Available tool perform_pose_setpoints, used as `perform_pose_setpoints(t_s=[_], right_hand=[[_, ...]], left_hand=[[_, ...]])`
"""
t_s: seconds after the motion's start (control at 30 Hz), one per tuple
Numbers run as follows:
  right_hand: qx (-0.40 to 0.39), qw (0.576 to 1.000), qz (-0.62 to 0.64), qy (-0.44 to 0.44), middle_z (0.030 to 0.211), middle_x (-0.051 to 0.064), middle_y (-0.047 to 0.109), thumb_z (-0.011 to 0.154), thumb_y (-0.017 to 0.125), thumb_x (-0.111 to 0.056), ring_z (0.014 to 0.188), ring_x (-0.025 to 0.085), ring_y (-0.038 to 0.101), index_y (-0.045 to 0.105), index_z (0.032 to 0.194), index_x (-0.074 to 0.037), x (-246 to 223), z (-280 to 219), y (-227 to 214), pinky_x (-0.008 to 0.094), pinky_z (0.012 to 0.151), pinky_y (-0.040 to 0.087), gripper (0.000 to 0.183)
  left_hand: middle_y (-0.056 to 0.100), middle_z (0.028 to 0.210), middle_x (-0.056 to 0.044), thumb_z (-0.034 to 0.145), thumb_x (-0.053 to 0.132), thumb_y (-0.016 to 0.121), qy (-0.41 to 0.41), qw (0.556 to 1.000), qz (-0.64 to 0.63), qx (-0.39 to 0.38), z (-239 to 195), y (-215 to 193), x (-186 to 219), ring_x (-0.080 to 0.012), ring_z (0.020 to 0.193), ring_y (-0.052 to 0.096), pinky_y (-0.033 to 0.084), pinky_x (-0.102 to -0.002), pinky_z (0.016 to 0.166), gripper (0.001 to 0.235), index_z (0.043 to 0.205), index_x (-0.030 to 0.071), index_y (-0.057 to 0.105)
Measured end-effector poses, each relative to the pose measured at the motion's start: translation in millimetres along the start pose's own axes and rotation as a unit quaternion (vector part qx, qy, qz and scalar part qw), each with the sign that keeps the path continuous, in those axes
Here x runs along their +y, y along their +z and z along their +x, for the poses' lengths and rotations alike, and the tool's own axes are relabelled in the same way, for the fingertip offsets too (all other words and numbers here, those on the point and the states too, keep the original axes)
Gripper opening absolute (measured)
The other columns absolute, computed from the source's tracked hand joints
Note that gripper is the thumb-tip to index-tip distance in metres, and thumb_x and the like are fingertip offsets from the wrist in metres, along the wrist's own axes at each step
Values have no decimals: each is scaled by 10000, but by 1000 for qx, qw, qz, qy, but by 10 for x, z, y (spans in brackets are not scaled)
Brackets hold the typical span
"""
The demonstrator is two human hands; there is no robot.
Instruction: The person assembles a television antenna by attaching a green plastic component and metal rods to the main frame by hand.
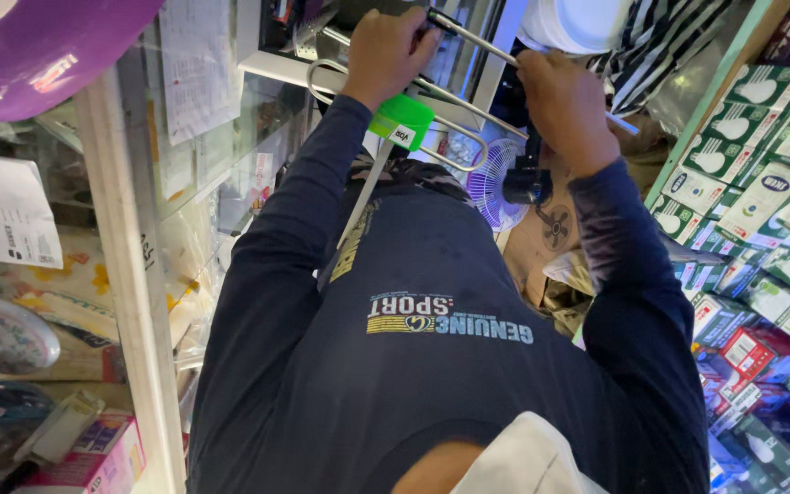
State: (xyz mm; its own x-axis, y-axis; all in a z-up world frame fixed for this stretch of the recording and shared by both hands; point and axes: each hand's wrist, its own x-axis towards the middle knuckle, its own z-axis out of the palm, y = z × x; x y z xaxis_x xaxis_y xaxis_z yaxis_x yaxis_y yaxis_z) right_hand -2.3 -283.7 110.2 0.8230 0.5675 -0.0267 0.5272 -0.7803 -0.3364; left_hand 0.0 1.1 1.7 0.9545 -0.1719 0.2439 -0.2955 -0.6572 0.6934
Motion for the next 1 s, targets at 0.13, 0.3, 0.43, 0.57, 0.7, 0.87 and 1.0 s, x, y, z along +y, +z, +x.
perform_pose_setpoints(t_s=[0.13,0.3,0.43,0.57,0.7,0.87,1.0], right_hand=[[7,1000,-16,-12,893,142,616,1093,639,-107,770,394,642,625,1150,-110,-40,-31,-41,491,628,490,58],[-53,997,57,2,860,178,654,1091,633,-124,800,420,658,661,1093,-75,-8,88,-213,506,662,497,56],[-90,984,155,-5,868,206,678,1086,625,-142,789,422,667,702,1130,-35,90,230,-215,485,696,526,140],[-123,966,225,-21,944,186,715,1100,599,-147,845,386,703,713,1161,-46,170,378,-149,456,731,547,164],[-124,973,187,54,859,201,682,1116,617,-184,772,399,677,709,1129,-34,91,242,-166,461,690,519,176],[-32,992,113,40,882,189,685,1132,665,-178,773,397,672,698,1094,-28,25,-31,-243,454,672,505,158],[-2,985,156,74,817,183,660,1124,690,-160,729,373,662,688,1097,-23,60,-129,-128,434,649,492,140]], left_hand=[[659,645,-72,1007,345,701,5,1000,10,-11,-13,-19,-5,-336,592,615,427,-472,647,286,875,100,639],[653,640,-99,1011,354,695,1,999,37,-26,-9,45,-33,-357,596,609,417,-486,640,304,863,96,632],[657,659,-115,1004,359,694,9,998,61,-17,-31,87,-78,-365,599,605,420,-484,638,287,884,104,636],[676,685,-98,1014,355,691,11,999,33,-6,-41,52,-78,-356,609,611,423,-481,652,273,898,113,639],[668,636,-71,996,352,698,-11,1000,5,-23,-14,15,-50,-336,588,616,426,-477,656,266,892,112,651],[640,610,-92,997,359,705,4,999,33,-9,-24,5,-23,-334,565,602,420,-468,645,254,924,117,682],[652,631,-99,997,365,693,-1,999,41,-19,-20,29,-32,-341,583,607,423,-470,657,261,918,117,676]])
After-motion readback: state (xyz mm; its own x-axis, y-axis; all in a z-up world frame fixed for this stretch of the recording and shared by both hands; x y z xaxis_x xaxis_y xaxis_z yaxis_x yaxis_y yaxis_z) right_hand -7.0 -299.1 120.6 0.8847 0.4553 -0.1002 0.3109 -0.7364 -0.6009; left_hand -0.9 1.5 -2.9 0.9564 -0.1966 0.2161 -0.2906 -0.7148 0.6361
